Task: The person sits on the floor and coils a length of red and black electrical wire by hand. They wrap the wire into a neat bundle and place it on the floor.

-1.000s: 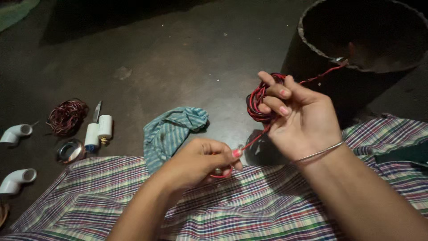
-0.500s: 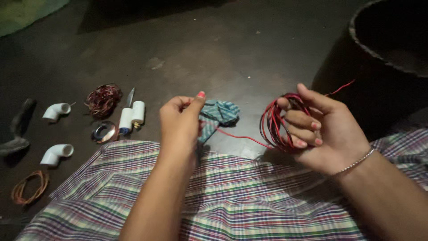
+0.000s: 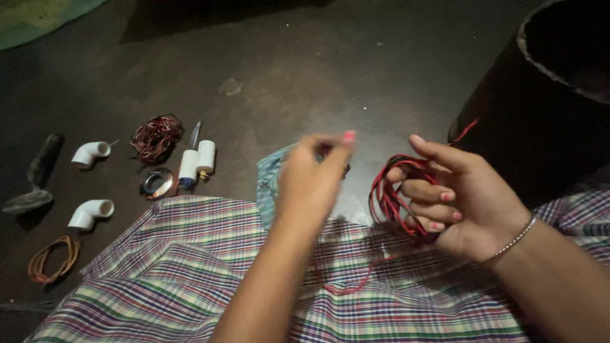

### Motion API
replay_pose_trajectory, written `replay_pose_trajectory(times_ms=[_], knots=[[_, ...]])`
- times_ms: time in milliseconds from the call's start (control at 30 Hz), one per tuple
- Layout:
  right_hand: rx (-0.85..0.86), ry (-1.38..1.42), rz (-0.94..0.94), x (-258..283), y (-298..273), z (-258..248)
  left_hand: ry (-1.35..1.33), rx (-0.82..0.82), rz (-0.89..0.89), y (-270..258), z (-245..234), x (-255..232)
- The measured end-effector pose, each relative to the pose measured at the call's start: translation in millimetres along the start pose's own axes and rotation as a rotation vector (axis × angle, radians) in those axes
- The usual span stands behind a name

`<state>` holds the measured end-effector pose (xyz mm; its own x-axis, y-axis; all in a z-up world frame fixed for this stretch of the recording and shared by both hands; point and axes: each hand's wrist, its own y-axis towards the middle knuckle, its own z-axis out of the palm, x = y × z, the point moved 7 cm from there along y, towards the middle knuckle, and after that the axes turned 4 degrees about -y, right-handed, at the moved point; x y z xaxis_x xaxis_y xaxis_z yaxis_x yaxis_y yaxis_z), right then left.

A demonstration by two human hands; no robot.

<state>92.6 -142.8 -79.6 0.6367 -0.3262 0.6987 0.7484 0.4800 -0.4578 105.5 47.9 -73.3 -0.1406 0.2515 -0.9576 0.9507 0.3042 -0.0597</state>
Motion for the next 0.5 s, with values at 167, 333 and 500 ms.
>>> replay_pose_trajectory(times_ms=[167,333,500], knots=[[0.051,0.059,0.063,-1.1,-3.2,9.3,-0.411,0.538,-0.245,-46.5,68.0,-1.6],[-0.198,-0.138,0.118,1.3,-6.9,-1.9,-0.417,0.478,-0.255,-46.5,61.6,-2.0],[-0.380,-0.215,0.120,3.4,-9.0,-10.1,-0.263,0.334,-0.233,-50.3,49.5,-5.7]])
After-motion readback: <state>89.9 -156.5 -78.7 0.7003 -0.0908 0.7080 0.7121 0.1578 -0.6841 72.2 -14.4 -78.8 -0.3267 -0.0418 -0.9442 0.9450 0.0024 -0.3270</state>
